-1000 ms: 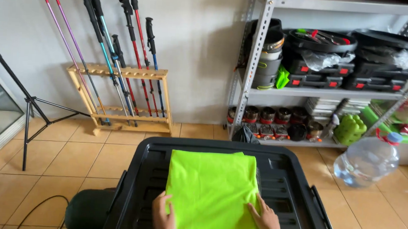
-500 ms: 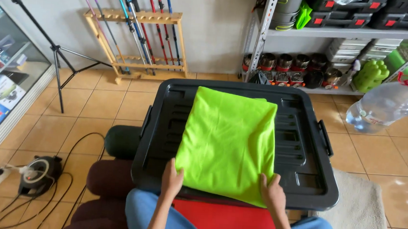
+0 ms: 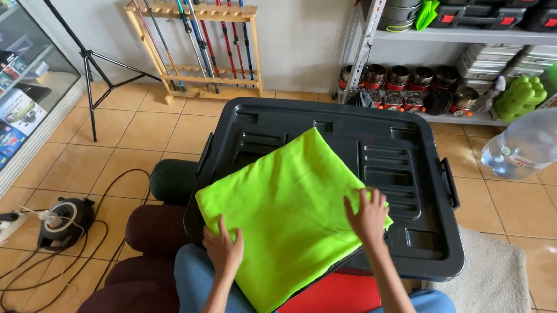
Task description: Folding a large green and brown reversible fabric item on a flat plastic surface.
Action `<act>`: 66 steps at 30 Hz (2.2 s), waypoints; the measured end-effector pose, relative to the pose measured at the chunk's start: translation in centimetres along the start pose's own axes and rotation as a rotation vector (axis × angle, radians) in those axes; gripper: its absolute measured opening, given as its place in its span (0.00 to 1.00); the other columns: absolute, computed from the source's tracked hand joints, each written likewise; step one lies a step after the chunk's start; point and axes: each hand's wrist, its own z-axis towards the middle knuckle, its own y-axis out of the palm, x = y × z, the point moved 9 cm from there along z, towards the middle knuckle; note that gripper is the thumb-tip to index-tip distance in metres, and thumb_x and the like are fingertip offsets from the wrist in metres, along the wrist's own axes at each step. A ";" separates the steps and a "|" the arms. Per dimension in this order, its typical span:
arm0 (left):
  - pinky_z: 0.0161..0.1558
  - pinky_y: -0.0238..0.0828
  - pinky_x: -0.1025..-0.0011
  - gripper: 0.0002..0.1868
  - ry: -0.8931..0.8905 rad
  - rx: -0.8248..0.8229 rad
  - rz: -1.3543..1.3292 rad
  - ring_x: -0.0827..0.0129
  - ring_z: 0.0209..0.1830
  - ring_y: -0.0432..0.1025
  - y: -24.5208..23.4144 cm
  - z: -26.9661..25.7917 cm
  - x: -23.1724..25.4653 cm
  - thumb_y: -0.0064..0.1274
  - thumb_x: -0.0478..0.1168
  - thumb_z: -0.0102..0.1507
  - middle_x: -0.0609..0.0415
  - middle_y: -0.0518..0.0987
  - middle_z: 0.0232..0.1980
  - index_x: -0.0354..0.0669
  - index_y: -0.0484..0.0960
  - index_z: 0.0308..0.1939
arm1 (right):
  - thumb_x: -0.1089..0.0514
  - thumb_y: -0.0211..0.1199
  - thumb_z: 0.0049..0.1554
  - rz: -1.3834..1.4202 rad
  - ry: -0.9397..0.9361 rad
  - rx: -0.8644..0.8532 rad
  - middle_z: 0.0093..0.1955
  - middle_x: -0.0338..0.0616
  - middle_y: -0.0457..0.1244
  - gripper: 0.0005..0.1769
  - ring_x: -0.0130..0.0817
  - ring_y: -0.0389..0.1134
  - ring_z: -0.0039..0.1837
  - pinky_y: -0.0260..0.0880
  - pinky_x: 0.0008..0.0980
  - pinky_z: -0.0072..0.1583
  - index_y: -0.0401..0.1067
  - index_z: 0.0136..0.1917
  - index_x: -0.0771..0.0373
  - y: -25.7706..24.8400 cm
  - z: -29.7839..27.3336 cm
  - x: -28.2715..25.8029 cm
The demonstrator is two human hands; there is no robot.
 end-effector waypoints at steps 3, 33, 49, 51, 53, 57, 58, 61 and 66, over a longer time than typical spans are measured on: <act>0.57 0.63 0.46 0.33 0.113 0.183 0.019 0.36 0.57 0.61 1.1 -1.4 -1.1 0.42 0.59 0.65 0.31 0.57 0.71 0.67 0.63 0.75 | 0.27 0.46 0.59 0.059 0.283 -0.417 0.70 0.49 0.59 0.37 0.53 0.56 0.73 0.56 0.60 0.68 0.62 0.74 0.45 4.7 0.7 6.3; 0.71 0.52 0.46 0.21 0.900 0.080 0.144 0.53 0.73 0.64 9.9 -10.0 16.2 0.46 0.48 0.64 0.46 0.73 0.70 0.56 0.80 0.61 | 0.37 0.45 0.64 -0.244 -0.008 -0.326 0.83 0.48 0.49 0.30 0.46 0.45 0.84 0.40 0.67 0.76 0.56 0.79 0.35 1.4 -10.0 -4.7; 0.74 0.39 0.35 0.28 0.611 0.036 0.314 0.51 0.81 0.50 6.2 -2.3 13.4 0.45 0.54 0.66 0.46 0.59 0.80 0.58 0.70 0.70 | 0.32 0.49 0.64 -0.430 0.219 -0.091 0.84 0.48 0.54 0.30 0.47 0.46 0.88 0.50 0.67 0.76 0.69 0.73 0.43 -3.5 -7.9 4.4; 0.74 0.38 0.37 0.29 0.720 0.024 0.231 0.49 0.82 0.49 6.3 -2.3 16.9 0.46 0.47 0.67 0.43 0.56 0.81 0.53 0.68 0.73 | 0.41 0.57 0.61 -0.251 0.018 -0.012 0.82 0.55 0.53 0.30 0.56 0.49 0.83 0.51 0.73 0.72 0.65 0.76 0.42 -3.4 -3.8 -0.1; 0.75 0.39 0.39 0.29 0.803 -0.010 0.226 0.49 0.82 0.48 7.6 -2.1 19.3 0.47 0.45 0.67 0.43 0.55 0.82 0.54 0.67 0.73 | 0.39 0.55 0.62 -0.228 -0.046 -0.032 0.82 0.54 0.52 0.29 0.54 0.46 0.84 0.48 0.74 0.72 0.64 0.76 0.40 -0.6 -1.6 -2.2; 0.77 0.38 0.43 0.30 0.904 -0.093 0.319 0.49 0.83 0.45 12.3 -0.4 18.7 0.39 0.50 0.70 0.45 0.52 0.83 0.63 0.59 0.78 | 0.40 0.50 0.62 -0.243 -0.176 -0.140 0.83 0.51 0.49 0.31 0.48 0.45 0.85 0.50 0.71 0.73 0.58 0.78 0.36 7.9 -1.8 -3.6; 0.77 0.38 0.43 0.30 0.907 -0.093 0.318 0.49 0.83 0.45 12.2 -0.8 18.5 0.39 0.50 0.70 0.45 0.52 0.83 0.63 0.59 0.78 | 0.40 0.50 0.62 -0.245 -0.175 -0.138 0.83 0.51 0.49 0.31 0.48 0.45 0.85 0.50 0.71 0.73 0.58 0.78 0.36 8.1 -2.3 -3.8; 0.77 0.36 0.46 0.29 0.898 -0.076 0.330 0.50 0.83 0.45 11.4 -0.8 18.5 0.39 0.50 0.70 0.46 0.52 0.83 0.64 0.60 0.78 | 0.43 0.46 0.64 -0.246 -0.153 -0.155 0.84 0.52 0.45 0.31 0.49 0.43 0.85 0.47 0.72 0.73 0.55 0.80 0.39 8.4 -2.4 -3.7; 0.77 0.38 0.47 0.29 0.849 -0.047 0.401 0.53 0.82 0.47 11.6 -0.4 18.8 0.38 0.53 0.70 0.48 0.54 0.82 0.68 0.59 0.77 | 0.33 0.50 0.60 -0.291 -0.038 -0.155 0.85 0.44 0.46 0.32 0.46 0.43 0.85 0.38 0.76 0.75 0.57 0.77 0.29 5.1 1.0 0.5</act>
